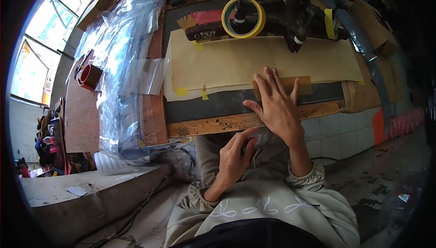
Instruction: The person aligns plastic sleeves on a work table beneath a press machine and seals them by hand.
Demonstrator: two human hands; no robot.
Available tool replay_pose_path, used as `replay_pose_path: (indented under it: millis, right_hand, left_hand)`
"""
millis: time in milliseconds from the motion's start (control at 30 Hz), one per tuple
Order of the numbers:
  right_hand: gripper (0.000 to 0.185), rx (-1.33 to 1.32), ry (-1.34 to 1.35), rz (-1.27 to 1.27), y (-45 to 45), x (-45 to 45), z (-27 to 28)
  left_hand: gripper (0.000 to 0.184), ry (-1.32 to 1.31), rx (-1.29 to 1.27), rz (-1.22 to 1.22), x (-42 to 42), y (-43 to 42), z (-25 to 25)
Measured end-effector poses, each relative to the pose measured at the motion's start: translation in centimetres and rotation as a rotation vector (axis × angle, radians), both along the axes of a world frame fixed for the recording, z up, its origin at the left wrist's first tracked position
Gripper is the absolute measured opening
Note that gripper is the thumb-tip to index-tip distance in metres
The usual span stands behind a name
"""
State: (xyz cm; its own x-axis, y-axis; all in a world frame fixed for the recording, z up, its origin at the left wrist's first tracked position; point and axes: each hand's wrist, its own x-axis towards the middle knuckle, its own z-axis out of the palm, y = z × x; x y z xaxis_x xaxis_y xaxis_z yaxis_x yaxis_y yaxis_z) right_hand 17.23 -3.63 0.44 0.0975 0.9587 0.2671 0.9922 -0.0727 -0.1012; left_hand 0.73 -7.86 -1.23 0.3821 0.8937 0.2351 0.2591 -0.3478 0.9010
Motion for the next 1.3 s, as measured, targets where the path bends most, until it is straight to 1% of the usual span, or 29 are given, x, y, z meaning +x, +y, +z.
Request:
replay_pose_path:
  millis: [67,467,667,967,1300]
  right_hand:
    - [0.079,0.002,-0.005,-0.003,0.2,-0.1,-0.1]
    - [0.078,0.041,0.017,-0.035,1.4,-0.4,-0.8]
    - [0.077,0.047,0.04,-0.064,2.1,-0.6,-0.8]
    - [0.074,0.049,0.048,-0.048,2.6,-0.3,-1.1]
    - [0.075,0.075,0.033,-0.065,3.3,-0.4,-1.4]
  left_hand:
    - [0.029,-0.023,-0.032,0.007,0.1,0.2,0.3]
    - [0.027,0.036,-0.002,0.03,0.1,1.2,0.9]
    - [0.024,0.026,-0.007,0.098,0.4,1.0,1.5]
    - [0.022,0.126,0.006,0.081,0.4,1.1,1.9]
    - [0.023,0.068,0.034,0.119,0.2,1.7,1.3]
